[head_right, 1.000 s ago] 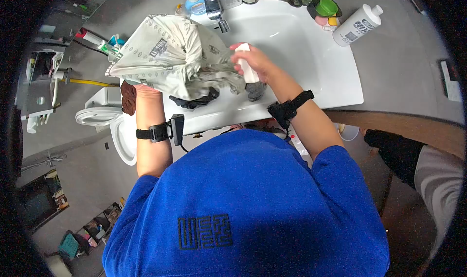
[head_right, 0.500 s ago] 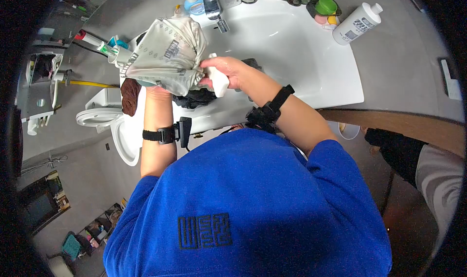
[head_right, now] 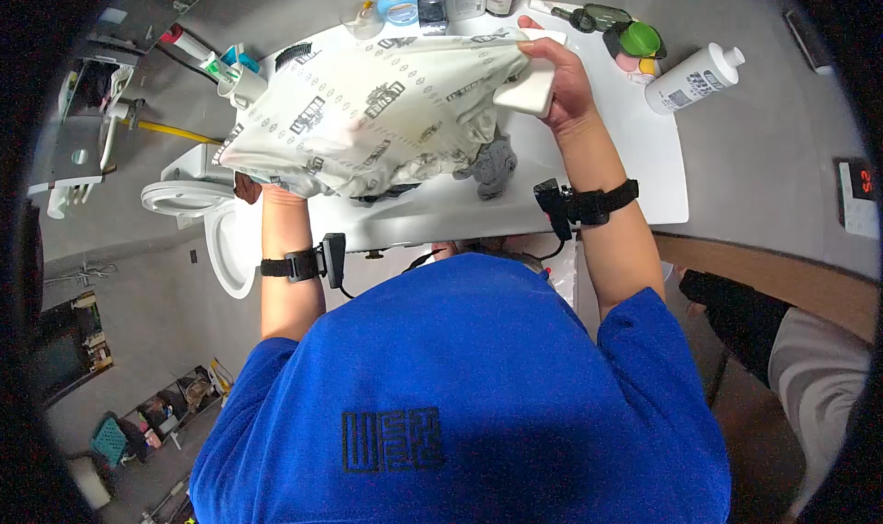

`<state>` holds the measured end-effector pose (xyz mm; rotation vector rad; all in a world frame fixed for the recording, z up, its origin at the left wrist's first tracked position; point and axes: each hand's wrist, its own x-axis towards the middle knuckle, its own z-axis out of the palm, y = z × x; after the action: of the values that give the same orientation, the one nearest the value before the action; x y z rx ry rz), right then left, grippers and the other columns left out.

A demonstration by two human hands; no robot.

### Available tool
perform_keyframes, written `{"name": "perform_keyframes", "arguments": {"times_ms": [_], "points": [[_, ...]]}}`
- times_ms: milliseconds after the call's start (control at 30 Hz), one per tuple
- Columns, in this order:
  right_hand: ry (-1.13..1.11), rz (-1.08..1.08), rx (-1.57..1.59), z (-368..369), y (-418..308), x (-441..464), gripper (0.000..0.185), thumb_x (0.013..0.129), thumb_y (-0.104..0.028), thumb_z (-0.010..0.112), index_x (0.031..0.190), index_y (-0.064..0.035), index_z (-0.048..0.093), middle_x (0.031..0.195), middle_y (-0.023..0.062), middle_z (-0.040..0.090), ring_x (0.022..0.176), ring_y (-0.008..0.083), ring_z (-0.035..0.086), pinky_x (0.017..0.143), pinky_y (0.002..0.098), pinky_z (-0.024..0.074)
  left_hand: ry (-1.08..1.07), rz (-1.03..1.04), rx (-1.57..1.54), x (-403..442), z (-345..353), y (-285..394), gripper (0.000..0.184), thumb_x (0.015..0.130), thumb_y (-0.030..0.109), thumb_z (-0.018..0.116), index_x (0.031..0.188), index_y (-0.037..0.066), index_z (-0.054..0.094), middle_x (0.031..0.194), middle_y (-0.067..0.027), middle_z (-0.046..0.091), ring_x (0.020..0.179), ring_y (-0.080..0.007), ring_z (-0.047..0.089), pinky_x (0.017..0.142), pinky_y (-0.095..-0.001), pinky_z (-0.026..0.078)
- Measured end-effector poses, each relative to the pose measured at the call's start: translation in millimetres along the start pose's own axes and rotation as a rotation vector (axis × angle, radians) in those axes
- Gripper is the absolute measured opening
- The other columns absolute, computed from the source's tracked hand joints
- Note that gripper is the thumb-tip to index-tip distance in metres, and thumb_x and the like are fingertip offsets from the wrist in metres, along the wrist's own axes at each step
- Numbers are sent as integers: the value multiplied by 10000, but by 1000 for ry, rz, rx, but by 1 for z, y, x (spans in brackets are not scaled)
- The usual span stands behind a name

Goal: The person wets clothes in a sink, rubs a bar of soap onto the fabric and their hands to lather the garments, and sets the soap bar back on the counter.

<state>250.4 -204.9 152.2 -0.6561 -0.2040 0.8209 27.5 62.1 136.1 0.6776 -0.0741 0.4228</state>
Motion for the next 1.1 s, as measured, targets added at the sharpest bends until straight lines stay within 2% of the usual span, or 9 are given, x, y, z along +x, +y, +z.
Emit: {"name": "perform_keyframes", "arguments": {"times_ms": [333,500,633,833,900,967,1000,1067,1100], "points": [[-95,-107,-312,30,-14,-10,438,769,-61,568,1203,-51,505,1024,100,586,922,205,606,803,355,534,-43,-29,-79,9,15,4,537,912,464,469,1259,57,518,1208,-155,576,1077,-254,576,959,-413,456],[-273,-56,-285,29,-12,34,336,806,-73,557,1141,-71,526,887,99,633,746,189,657,659,321,562,52,-493,-441,9,3,-89,532,917,463,462,1258,59,521,1204,-155,577,1077,-252,576,958,-413,457],[4,-13,-513,17,30,60,352,762,-61,626,1106,-65,550,879,75,616,735,170,626,647,326,530,228,-625,-622,-1,15,-136,443,913,405,457,1207,92,565,1146,-149,605,1024,-247,595,892,-436,479],[298,-302,-1335,-5,61,52,430,778,-167,659,1169,-62,513,958,87,617,801,206,592,754,326,480,74,66,830,1,-29,-159,543,765,484,545,1151,104,585,1080,-92,622,975,-250,595,840,-373,456],[330,-398,-1562,1,69,43,376,806,-229,658,1115,-49,541,883,89,625,761,191,585,718,333,479,4,110,913,5,-22,-146,512,829,488,503,1154,100,582,1091,-98,619,986,-244,595,843,-381,454],[289,-308,-1550,34,76,19,359,784,-239,685,1036,-5,579,887,159,642,784,229,625,720,346,497,57,-496,-433,10,-19,-123,609,922,540,328,1295,78,462,1271,-136,529,1149,-319,518,988,-460,423],[285,-303,-1551,38,82,13,359,784,-239,685,1036,-5,579,887,159,642,784,229,625,720,346,497,279,-552,-136,15,-7,-133,545,911,521,448,1179,56,549,1092,-84,617,973,-198,601,802,-355,494],[39,335,-944,40,92,8,330,786,-258,703,987,-20,595,849,74,642,713,144,579,670,303,479,34,-499,672,8,27,-117,409,860,326,585,1125,16,551,1016,-72,619,917,-181,592,776,-325,496],[34,337,-944,39,94,8,330,786,-258,703,987,-20,595,849,74,642,713,144,579,670,303,479,-133,-354,1127,8,34,-117,347,836,247,619,1083,11,561,981,-64,617,892,-175,585,769,-317,491]]}}
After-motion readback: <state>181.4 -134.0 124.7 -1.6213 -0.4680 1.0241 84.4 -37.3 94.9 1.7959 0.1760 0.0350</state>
